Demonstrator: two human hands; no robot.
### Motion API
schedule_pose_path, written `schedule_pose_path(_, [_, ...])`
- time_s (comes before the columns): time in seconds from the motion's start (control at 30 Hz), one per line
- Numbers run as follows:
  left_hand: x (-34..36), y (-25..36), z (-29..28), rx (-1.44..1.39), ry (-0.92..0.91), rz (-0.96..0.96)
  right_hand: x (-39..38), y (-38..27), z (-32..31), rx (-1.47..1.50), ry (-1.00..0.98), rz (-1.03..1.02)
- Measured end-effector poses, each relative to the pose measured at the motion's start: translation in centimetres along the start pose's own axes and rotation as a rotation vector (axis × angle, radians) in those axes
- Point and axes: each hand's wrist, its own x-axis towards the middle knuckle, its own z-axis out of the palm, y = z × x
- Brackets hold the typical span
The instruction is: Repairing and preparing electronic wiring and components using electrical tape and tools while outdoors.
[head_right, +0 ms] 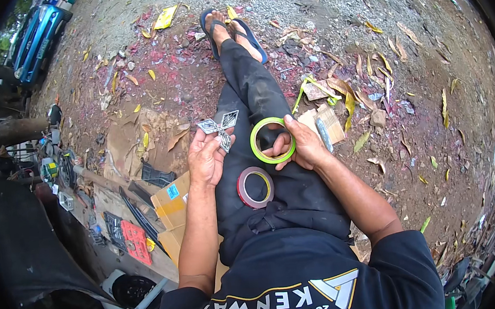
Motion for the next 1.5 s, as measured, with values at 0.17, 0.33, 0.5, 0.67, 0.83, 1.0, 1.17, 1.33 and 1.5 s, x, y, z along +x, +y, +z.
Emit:
schedule_pose_path(0.17, [-0.1,-0.1,0.7,0.08,-0.015,0.006,0.8,0.3,-0.5,-0.155,0.034,-0.103])
schedule_pose_path(0.33, [-0.4,-0.4,0.3,0.123,0.072,-0.015,1.2,0.0,0.3,-0.189,0.144,-0.169])
schedule_pose_path(0.5, [-0.7,-0.2,0.1,0.201,0.026,0.042,-0.5,-1.6,1.6,-0.602,-0.045,0.099])
schedule_pose_path(0.67, [-1.9,1.0,0.6,0.424,0.035,0.053,-1.0,-2.4,4.3,-1.413,-0.312,-0.032])
schedule_pose_path(0.83, [-2.0,1.3,2.1,0.879,0.009,0.169,2.4,-5.2,5.5,-0.984,-0.043,-0.299])
schedule_pose_path(1.0, [-1.2,1.4,2.7,0.897,-0.015,0.198,4.1,-3.6,5.7,-0.71,-0.019,-0.132])
schedule_pose_path(1.17, [0.0,1.9,5.0,1.316,0.038,0.614,4.4,-2.0,5.6,-0.819,0.126,-0.405])
schedule_pose_path(1.33, [1.4,1.7,5.3,1.108,0.063,0.408,5.1,-1.2,5.1,-0.667,0.056,-0.398])
schedule_pose_path(1.5, [3.3,0.6,3.9,0.768,0.093,0.254,4.9,-0.9,6.0,-0.713,0.0,-0.356])
